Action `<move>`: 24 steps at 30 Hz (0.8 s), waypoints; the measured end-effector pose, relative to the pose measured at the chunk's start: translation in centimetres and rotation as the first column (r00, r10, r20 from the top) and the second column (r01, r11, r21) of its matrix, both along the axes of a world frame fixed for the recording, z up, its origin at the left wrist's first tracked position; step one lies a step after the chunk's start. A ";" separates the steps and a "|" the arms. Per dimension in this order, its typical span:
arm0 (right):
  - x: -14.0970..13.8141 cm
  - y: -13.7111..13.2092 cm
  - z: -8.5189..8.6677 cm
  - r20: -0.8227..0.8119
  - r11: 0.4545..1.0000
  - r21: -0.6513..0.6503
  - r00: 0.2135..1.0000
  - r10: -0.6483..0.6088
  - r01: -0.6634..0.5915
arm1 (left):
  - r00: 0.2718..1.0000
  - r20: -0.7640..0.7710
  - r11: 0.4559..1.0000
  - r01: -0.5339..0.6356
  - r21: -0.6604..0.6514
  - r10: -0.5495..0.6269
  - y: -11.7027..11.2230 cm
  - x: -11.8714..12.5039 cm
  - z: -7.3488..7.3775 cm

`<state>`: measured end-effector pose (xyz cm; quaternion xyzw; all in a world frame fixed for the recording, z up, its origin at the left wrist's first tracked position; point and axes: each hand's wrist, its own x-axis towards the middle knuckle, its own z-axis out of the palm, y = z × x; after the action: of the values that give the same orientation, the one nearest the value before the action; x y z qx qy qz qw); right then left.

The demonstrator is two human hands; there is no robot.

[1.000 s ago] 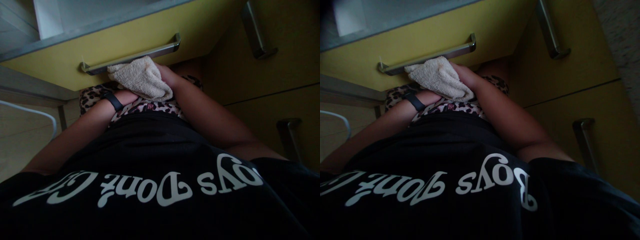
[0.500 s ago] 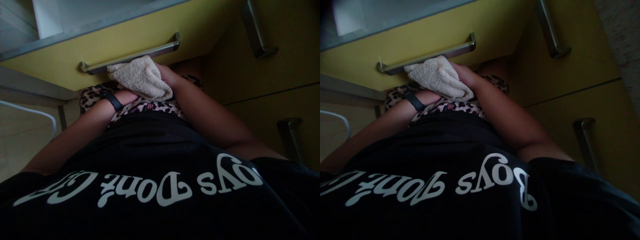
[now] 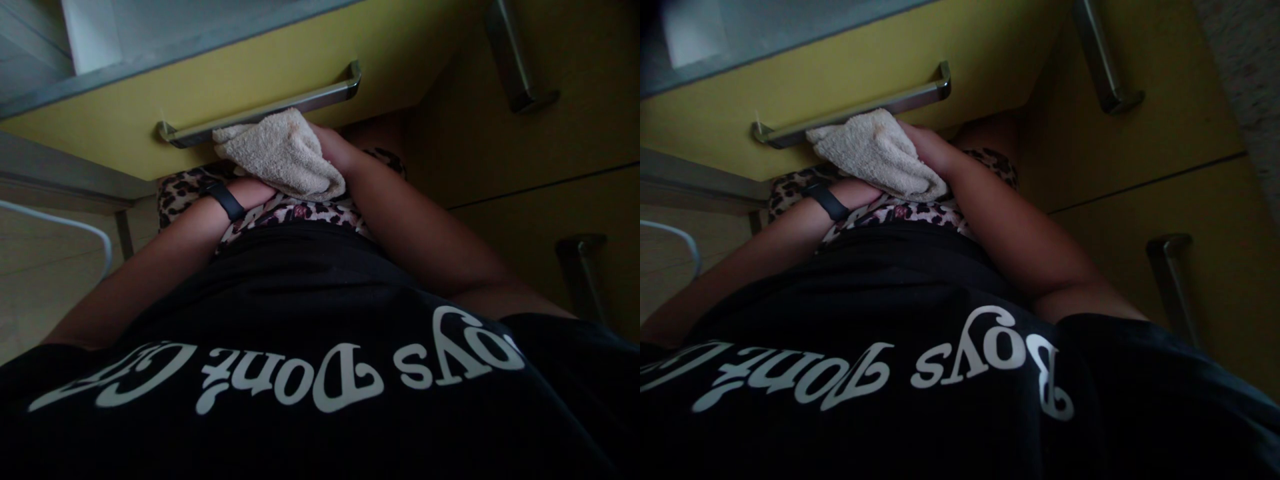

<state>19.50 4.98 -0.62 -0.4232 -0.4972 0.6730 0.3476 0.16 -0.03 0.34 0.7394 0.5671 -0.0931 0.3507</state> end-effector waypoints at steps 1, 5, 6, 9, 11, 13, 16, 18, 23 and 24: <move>0.0 -0.1 0.2 0.002 1.000 -0.013 1.000 -0.009 0.009 | 1.000 -0.007 1.000 -0.008 -0.010 0.008 -0.1 0.1 0.2; -0.1 -0.4 0.5 -0.012 0.998 -0.057 1.000 -0.011 0.010 | 1.000 -0.015 1.000 -0.008 -0.028 0.007 -0.2 0.0 0.4; -0.1 -0.4 0.6 -0.011 0.997 -0.071 1.000 -0.008 0.007 | 1.000 -0.013 1.000 -0.005 -0.027 0.005 -0.1 -0.1 0.2; -0.1 -0.5 0.7 0.010 0.996 -0.086 1.000 -0.012 0.013 | 1.000 0.008 1.000 0.016 0.014 -0.016 0.1 -0.3 -0.3; -0.2 -0.5 0.8 0.021 0.997 -0.069 1.000 -0.017 0.018 | 0.999 0.029 0.998 0.032 0.048 -0.033 0.1 -0.4 -0.5; -0.2 -0.5 0.7 0.018 0.999 -0.042 1.000 -0.011 0.012 | 0.999 0.026 0.998 0.025 0.053 -0.027 0.1 -0.3 -0.4; -0.3 -0.2 0.3 0.010 1.000 -0.010 1.000 0.016 -0.016 | 1.000 0.008 0.999 0.013 0.043 -0.013 0.0 -0.1 -0.1; -0.3 0.2 -0.3 0.022 1.000 0.000 0.999 0.031 -0.031 | 1.000 0.007 0.999 0.019 0.026 -0.019 -0.1 -0.1 0.0; -0.2 1.3 -2.0 0.015 0.995 0.064 0.997 0.074 -0.075 | 1.000 0.011 1.000 0.022 -0.002 -0.022 0.0 -0.1 0.0; -0.2 1.5 -2.2 0.006 0.994 0.068 0.997 0.080 -0.080 | 1.000 0.012 1.000 0.027 0.000 -0.027 0.0 -0.2 0.0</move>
<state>19.28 6.44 -2.80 -0.3919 -0.5369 0.6685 0.3336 0.00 0.01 0.33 0.7475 0.5550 -0.0935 0.3527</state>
